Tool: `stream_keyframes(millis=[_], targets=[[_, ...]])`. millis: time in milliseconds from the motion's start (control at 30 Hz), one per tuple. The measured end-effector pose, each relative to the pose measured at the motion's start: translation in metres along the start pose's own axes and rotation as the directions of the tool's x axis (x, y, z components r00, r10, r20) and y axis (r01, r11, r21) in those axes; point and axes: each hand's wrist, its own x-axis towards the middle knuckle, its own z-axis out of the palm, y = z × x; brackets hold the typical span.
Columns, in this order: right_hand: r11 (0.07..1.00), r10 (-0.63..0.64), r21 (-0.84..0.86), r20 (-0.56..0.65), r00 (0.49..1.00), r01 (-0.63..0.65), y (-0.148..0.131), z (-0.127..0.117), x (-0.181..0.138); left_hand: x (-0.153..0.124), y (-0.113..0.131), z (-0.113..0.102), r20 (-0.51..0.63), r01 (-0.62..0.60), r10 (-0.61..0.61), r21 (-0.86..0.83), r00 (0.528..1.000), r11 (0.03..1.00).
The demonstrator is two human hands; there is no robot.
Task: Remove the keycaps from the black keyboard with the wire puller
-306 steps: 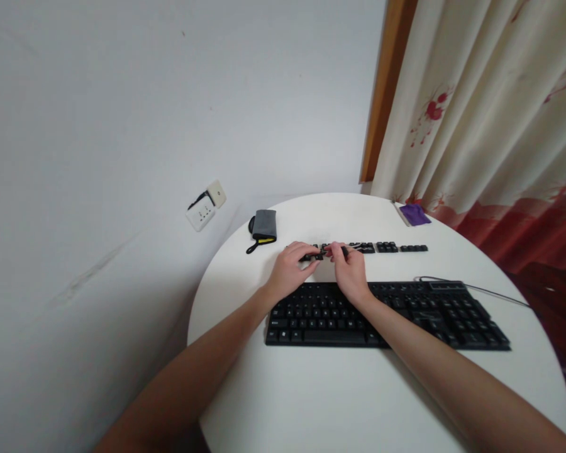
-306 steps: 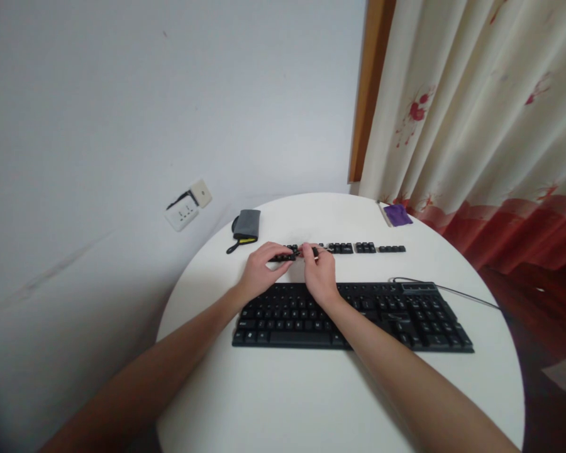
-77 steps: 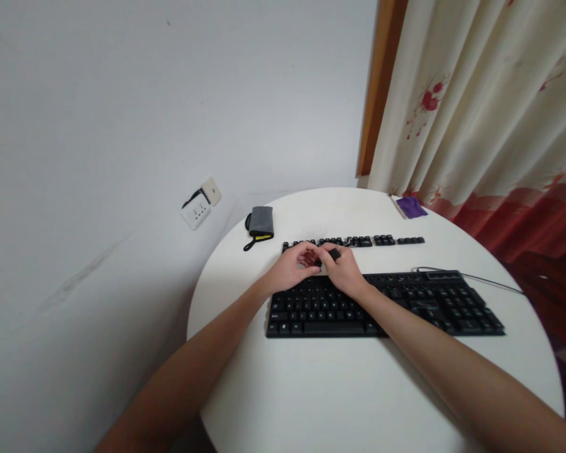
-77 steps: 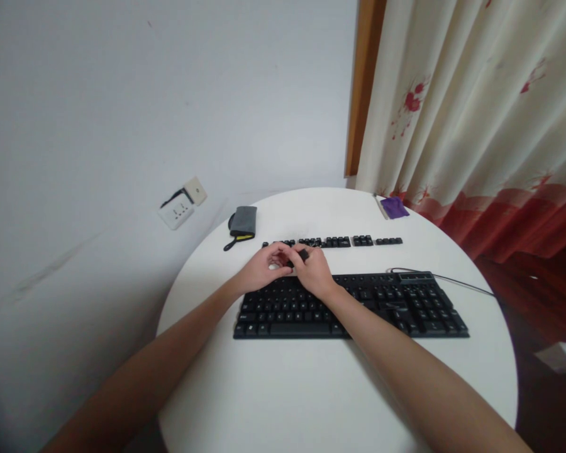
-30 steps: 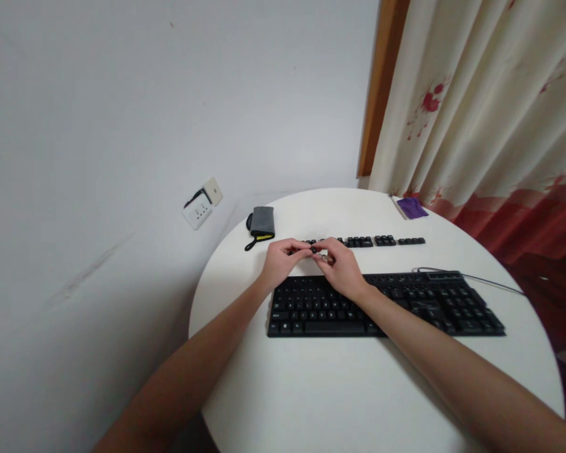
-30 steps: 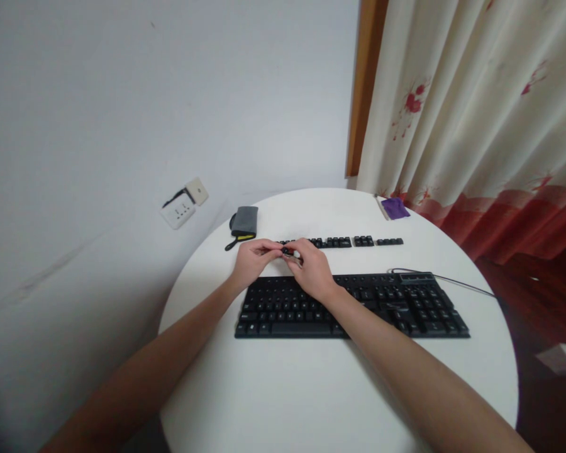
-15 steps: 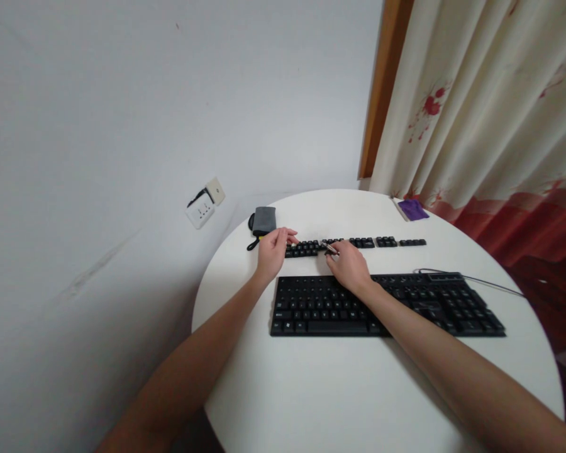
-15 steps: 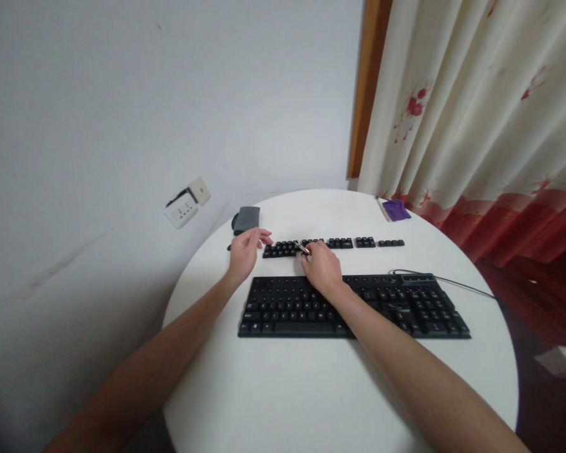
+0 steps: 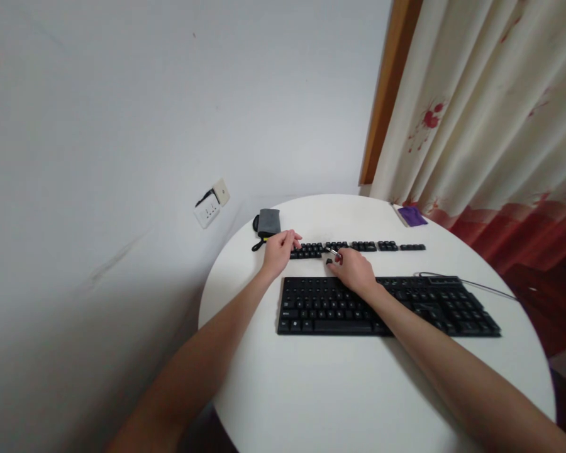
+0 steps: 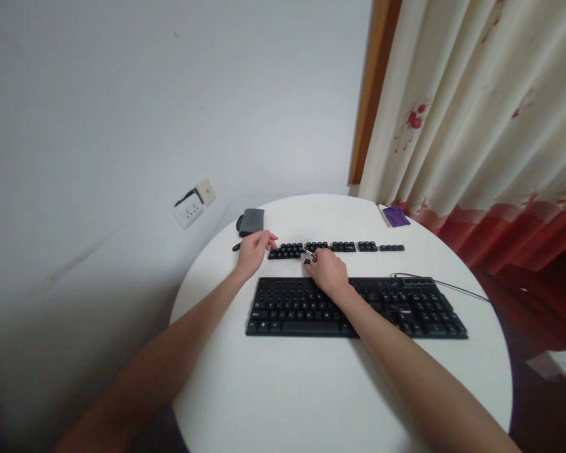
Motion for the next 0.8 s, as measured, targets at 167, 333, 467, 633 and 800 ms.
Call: stream_keyframes(millis=[167, 333, 467, 633, 800], targets=[[0.997, 0.071, 0.0, 0.087, 0.994, -0.071, -0.003, -0.001, 0.006, 0.002, -0.001, -0.002, -0.031, -0.004, 0.004, -0.017, 1.0, 1.0], [0.994, 0.108, 0.01, 0.1, 0.989, -0.11, -0.01, 0.002, 0.016, 0.001, -0.001, -0.003, -0.024, -0.002, 0.001, -0.03, 1.0, 1.0], [0.988, 0.155, 0.011, 0.08, 0.985, -0.156, -0.014, 0.005, 0.023, 0.001, 0.002, -0.004, -0.016, -0.005, 0.004, -0.037, 1.0, 0.999], [0.981, 0.189, 0.031, 0.063, 0.98, -0.191, -0.016, 0.009, 0.027, 0.0, 0.001, -0.005, -0.004, -0.008, 0.008, -0.027, 1.0, 1.0], [0.977, 0.207, 0.04, 0.044, 0.977, -0.209, -0.016, 0.012, 0.027, 0.0, 0.0, -0.004, 0.006, -0.01, 0.01, -0.023, 1.0, 1.0]])
